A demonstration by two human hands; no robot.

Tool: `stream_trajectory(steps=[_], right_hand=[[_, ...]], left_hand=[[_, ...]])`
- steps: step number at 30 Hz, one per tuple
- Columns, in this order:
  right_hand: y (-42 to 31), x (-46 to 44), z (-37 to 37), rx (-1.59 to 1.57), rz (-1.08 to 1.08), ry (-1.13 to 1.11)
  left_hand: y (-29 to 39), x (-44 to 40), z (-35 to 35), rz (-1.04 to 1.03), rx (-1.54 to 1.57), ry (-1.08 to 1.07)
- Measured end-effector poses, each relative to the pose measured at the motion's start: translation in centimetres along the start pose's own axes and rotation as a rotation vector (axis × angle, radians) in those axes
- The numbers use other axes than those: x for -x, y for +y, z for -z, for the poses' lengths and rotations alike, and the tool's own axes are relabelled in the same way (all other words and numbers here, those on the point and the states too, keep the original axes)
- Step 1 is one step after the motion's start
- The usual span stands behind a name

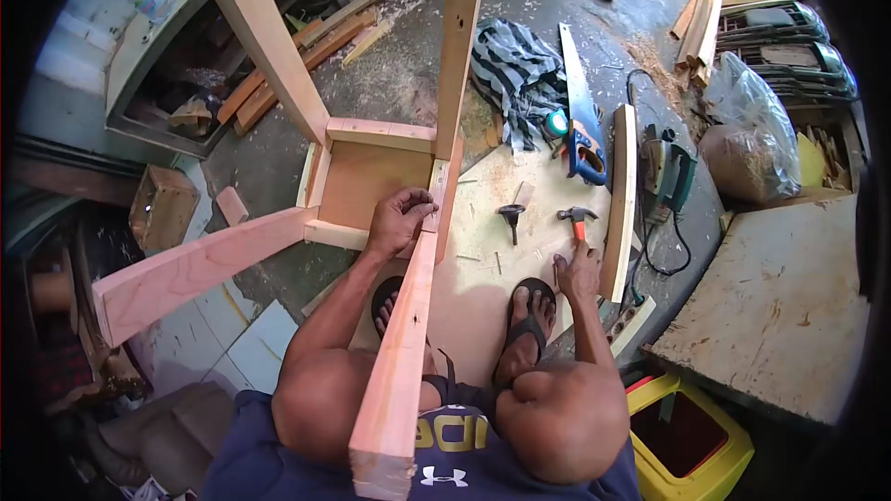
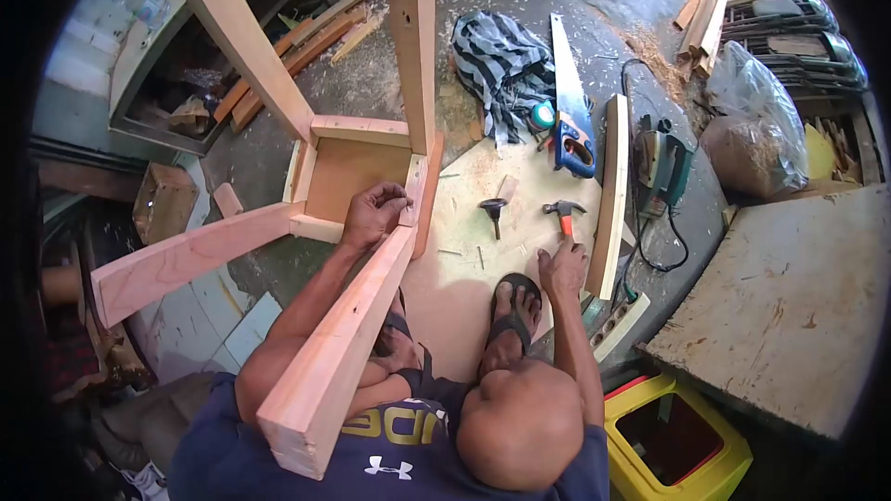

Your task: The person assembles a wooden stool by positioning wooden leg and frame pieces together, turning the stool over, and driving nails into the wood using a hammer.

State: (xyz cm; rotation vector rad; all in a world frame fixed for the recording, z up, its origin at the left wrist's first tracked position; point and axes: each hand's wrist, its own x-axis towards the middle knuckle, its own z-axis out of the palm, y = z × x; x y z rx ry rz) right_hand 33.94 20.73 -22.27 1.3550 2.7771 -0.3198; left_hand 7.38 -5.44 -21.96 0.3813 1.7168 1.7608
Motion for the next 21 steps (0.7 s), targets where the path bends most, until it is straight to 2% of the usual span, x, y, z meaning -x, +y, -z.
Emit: stream_trajectory(steps=[2,4,11,13,16,18,19,20,21], right_hand=[[0.9,-0.8,-0.7,-0.023,-0.05,-0.038],[1.7,-1.7,-1.1,-0.057,-0.105,-0.104],[1.6,-3.7,0.5,-0.172,-0.107,-0.212],[1.0,-3.9,1.6,-0.284,-0.098,-0.238],[-2.7,-2.9,6.0,-0.647,-0.096,-0.363],[-7.3,-0.4,9.4,-0.783,0.034,-0.437],[-6.1,-0.1,6.4,-0.761,0.185,-0.539],[-7.3,0.5,6.8,-0.663,0.393,-0.432],[-8.3,0.5,7.6,-0.56,0.455,-0.441]], left_hand=[[-0.3,-0.2,-0.2,-0.023,0.002,0.05],[-0.7,0.4,-0.3,-0.052,-0.125,0.073],[-0.6,1.1,-1.4,-0.052,-0.162,0.152],[-1.0,1.2,-1.4,-0.032,-0.087,0.163],[-0.6,1.4,-1.4,-0.053,-0.133,0.162],[-0.2,1.6,-1.4,-0.054,-0.145,0.163],[0.0,1.6,-1.5,-0.067,-0.146,0.164],[-0.4,1.6,-1.5,-0.071,-0.146,0.154],[-0.9,1.1,-1.1,-0.104,-0.174,0.15]])
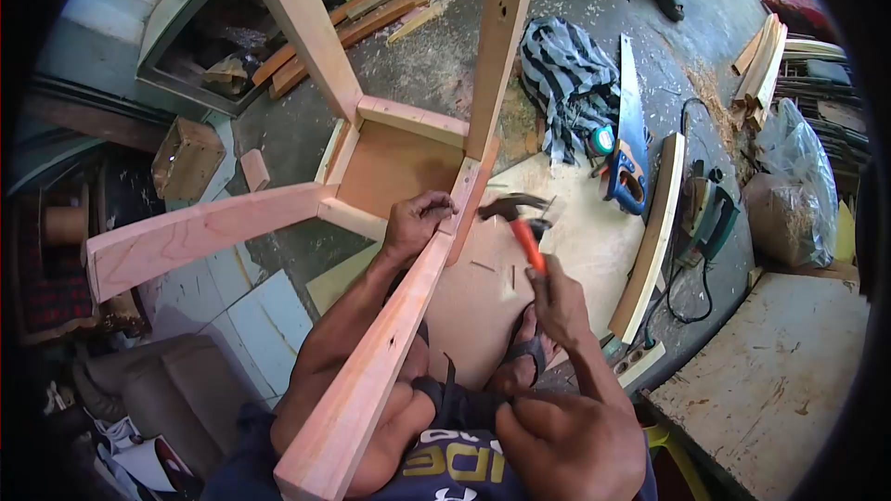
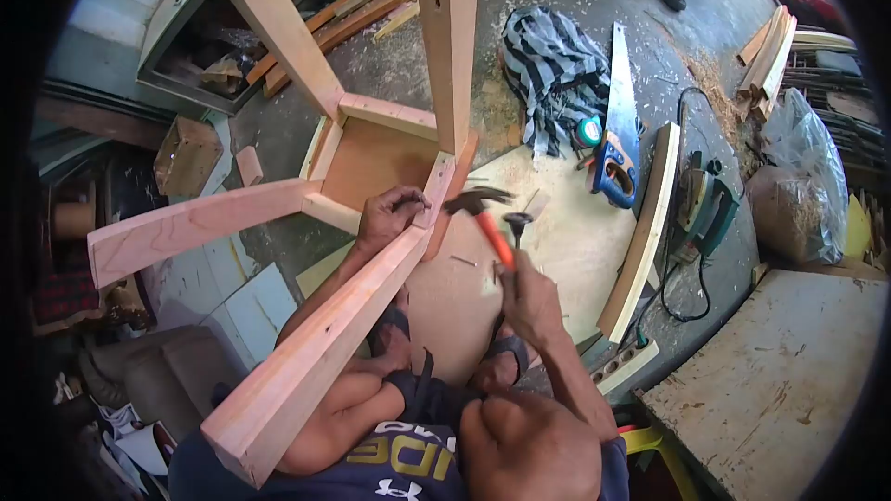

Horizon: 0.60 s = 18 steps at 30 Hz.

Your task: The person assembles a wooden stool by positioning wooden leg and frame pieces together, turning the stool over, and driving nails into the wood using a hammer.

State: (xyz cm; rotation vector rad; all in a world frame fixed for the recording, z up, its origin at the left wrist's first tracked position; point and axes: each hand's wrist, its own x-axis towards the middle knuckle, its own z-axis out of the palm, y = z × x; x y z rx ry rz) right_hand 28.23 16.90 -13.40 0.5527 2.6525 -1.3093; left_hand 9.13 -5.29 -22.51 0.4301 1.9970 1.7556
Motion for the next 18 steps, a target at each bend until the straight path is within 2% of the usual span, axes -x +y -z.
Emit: stream_trajectory(steps=[1,3,4,6,7,9,11,13,15,17,18], right_hand=[[-2.2,-0.5,0.9,-0.013,0.016,-0.046],[-4.7,-1.3,1.3,0.007,0.222,0.09],[-5.2,-1.2,0.6,0.002,0.209,0.074],[-6.0,-2.0,0.0,-0.043,0.319,0.285],[-6.1,-1.9,0.1,-0.04,0.324,0.285],[-5.8,-2.8,0.5,0.312,0.187,-0.013],[-6.2,-2.6,0.8,0.285,0.227,0.066],[-6.8,-2.7,1.4,0.096,0.36,0.296],[-6.8,-1.9,1.2,0.029,0.325,0.271],[-7.0,-2.6,1.8,0.435,0.125,-0.105],[-6.1,-2.7,1.5,0.341,0.126,-0.042]], left_hand=[[-0.2,-0.2,0.0,-0.021,-0.024,0.005],[-1.2,0.4,-0.1,0.006,0.044,0.028],[-0.5,0.7,-0.1,-0.006,-0.005,0.019],[-0.1,0.3,0.1,-0.072,-0.046,0.014],[0.0,0.7,0.2,-0.076,-0.044,0.018],[0.4,0.5,0.4,-0.06,-0.153,0.023],[1.0,0.8,0.3,-0.016,-0.11,0.017],[1.2,0.5,0.0,-0.007,-0.139,0.028],[0.5,1.9,-0.2,0.042,-0.139,0.03],[0.7,-0.2,-0.1,0.01,-0.145,0.044],[0.7,0.1,0.0,-0.017,-0.154,0.027]])
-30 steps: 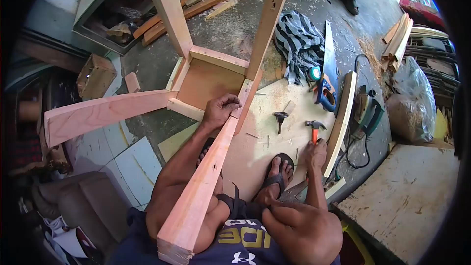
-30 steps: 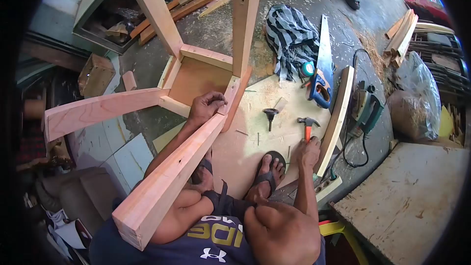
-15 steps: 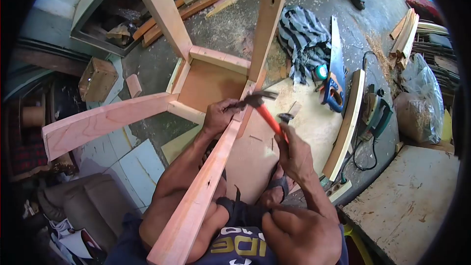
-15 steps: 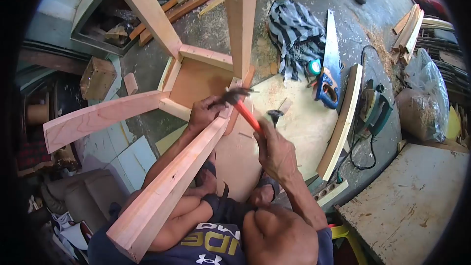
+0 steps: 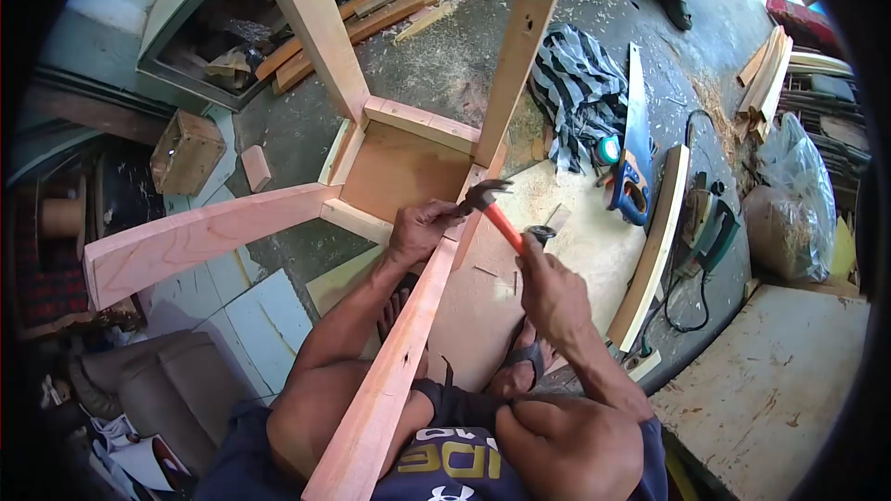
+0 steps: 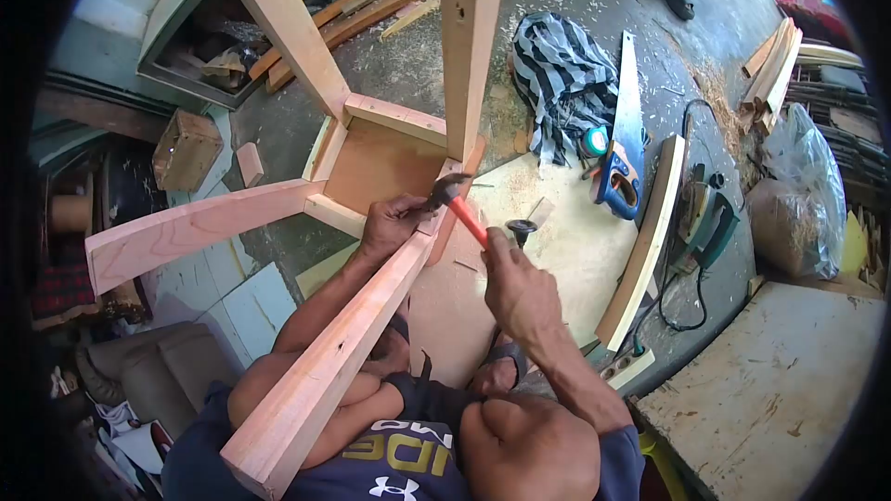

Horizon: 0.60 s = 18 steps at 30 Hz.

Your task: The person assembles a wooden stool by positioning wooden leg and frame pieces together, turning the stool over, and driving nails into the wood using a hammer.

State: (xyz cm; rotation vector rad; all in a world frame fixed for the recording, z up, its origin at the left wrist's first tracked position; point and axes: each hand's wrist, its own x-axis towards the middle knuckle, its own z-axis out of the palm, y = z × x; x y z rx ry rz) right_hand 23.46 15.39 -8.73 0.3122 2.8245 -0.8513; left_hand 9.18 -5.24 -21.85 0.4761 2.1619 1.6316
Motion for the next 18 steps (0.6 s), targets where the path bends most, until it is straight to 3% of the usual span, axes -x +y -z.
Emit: stream_trajectory(steps=[1,4,5,7,9,11,15,17,18], right_hand=[[-0.3,0.0,0.4,-0.004,-0.005,0.004],[-0.7,0.0,-0.1,-0.286,0.16,0.445],[-0.6,0.7,-0.4,-0.291,0.153,0.438],[0.1,0.1,0.1,-0.006,0.002,-0.021],[0.4,-0.3,0.2,-0.034,0.029,0.032],[0.0,0.0,-0.3,-0.234,0.086,0.294],[0.8,0.1,0.9,0.035,-0.066,-0.047],[1.7,0.6,1.1,0.052,-0.054,-0.074],[2.2,1.8,0.5,-0.071,-0.037,0.013]], left_hand=[[0.0,0.1,0.1,-0.029,-0.01,-0.017],[0.2,0.4,-0.2,0.039,0.049,-0.003],[0.8,0.3,-0.1,0.093,0.059,0.004],[0.1,0.0,-0.2,0.039,0.067,-0.011],[-0.7,-0.1,0.0,0.09,0.039,-0.005],[-0.7,-0.9,-0.1,0.107,0.086,0.006],[0.5,0.8,0.6,0.12,0.009,-0.018],[4.0,2.2,3.5,0.052,0.017,-0.045],[6.9,4.3,5.5,0.063,0.086,-0.041]])
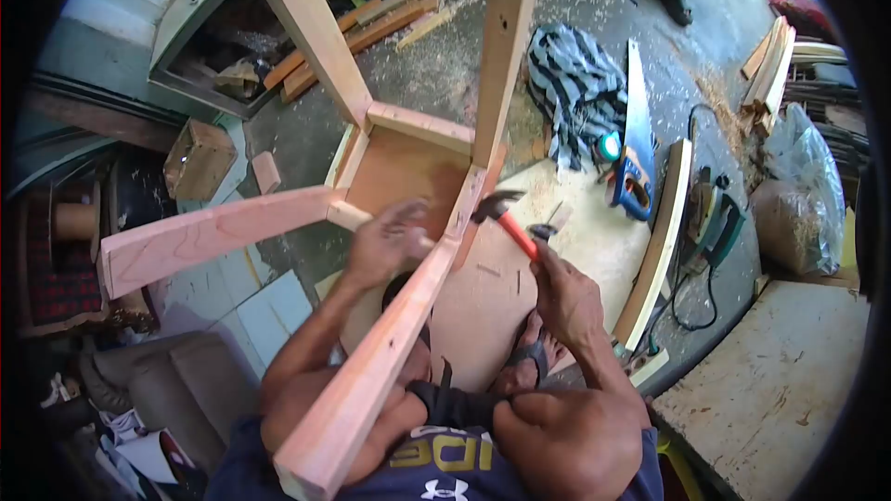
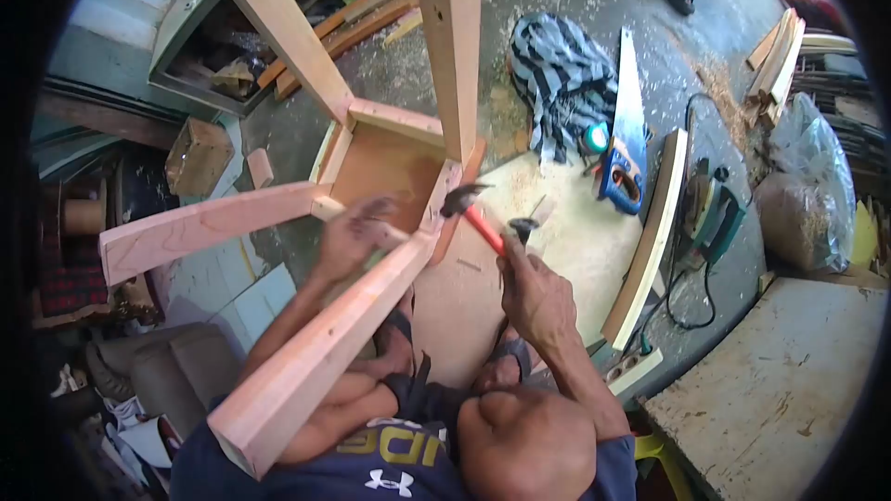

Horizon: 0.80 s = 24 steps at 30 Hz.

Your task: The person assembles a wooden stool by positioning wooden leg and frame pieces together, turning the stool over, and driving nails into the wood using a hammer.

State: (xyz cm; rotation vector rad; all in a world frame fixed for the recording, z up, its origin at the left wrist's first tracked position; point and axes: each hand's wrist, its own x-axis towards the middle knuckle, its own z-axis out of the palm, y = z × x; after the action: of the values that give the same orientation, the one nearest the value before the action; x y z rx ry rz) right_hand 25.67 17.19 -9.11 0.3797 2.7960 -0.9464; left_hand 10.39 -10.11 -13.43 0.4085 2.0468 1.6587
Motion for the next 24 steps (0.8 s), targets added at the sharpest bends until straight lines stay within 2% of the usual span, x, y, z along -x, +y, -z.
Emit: stream_trajectory(steps=[1,2,3,4,5,6,8,10,11,13,14,15,16,17,18,19,20,21,23,24], right_hand=[[0.7,0.8,-0.7,-0.127,0.019,0.104],[1.5,1.2,-1.3,-0.218,0.064,0.207],[2.4,1.5,-1.6,-0.231,0.06,0.208],[3.2,1.8,-1.8,-0.259,-0.018,0.17],[3.7,1.8,-2.0,-0.287,-0.091,0.139],[4.1,1.8,-1.9,-0.307,-0.099,0.154],[4.4,1.5,-2.1,-0.357,-0.128,0.124],[4.4,1.4,-2.0,-0.402,-0.152,0.093],[4.3,1.1,-1.9,-0.442,-0.086,0.15],[3.8,0.1,-1.2,-0.499,-0.023,0.209],[3.4,-0.6,0.4,-0.519,-0.077,0.175],[3.4,-1.6,1.4,-0.535,-0.136,0.139],[3.6,-3.0,1.6,-0.622,-0.118,0.185],[4.3,-5.2,1.1,-0.803,0.0,0.313],[3.2,-7.3,3.4,-0.762,-0.051,0.351],[1.4,-9.6,6.0,-0.861,-0.062,0.408],[-0.4,-12.2,8.3,-1.045,0.058,0.517],[-1.4,-14.6,10.9,-1.007,0.186,0.536],[-3.6,-18.7,14.4,-0.952,0.326,0.56],[-4.3,-20.8,14.2,-0.948,0.311,0.55]], left_hand=[[4.7,1.9,2.3,0.077,-0.025,-0.077],[8.3,4.1,4.6,-0.027,0.006,-0.161],[12.3,6.3,6.6,-0.078,-0.091,-0.211],[19.9,8.4,6.5,-0.02,-0.289,-0.283],[22.9,11.6,7.2,-0.098,-0.275,-0.24],[23.8,13.6,6.2,-0.092,-0.288,-0.238],[25.4,16.3,3.4,-0.492,-0.321,-0.128],[26.0,17.4,-0.2,-0.503,-0.468,0.001],[26.4,17.9,-2.0,-0.502,-0.54,0.065],[24.8,16.8,-4.0,-0.442,-0.55,0.427],[24.7,15.9,-4.5,-0.511,-0.398,0.415],[24.7,15.5,-4.5,-0.51,-0.401,0.403],[24.7,15.6,-4.5,-0.51,-0.476,0.377],[24.9,15.7,-4.5,-0.502,-0.556,0.353],[24.7,15.0,-5.0,-0.568,-0.598,0.41],[24.6,15.2,-5.2,-0.546,-0.608,0.404],[24.3,15.3,-5.2,-0.594,-0.579,0.422],[23.9,14.7,-4.9,-0.66,-0.541,0.431],[24.3,14.9,-5.3,-0.606,-0.503,0.399],[24.3,15.0,-5.3,-0.623,-0.499,0.41]])
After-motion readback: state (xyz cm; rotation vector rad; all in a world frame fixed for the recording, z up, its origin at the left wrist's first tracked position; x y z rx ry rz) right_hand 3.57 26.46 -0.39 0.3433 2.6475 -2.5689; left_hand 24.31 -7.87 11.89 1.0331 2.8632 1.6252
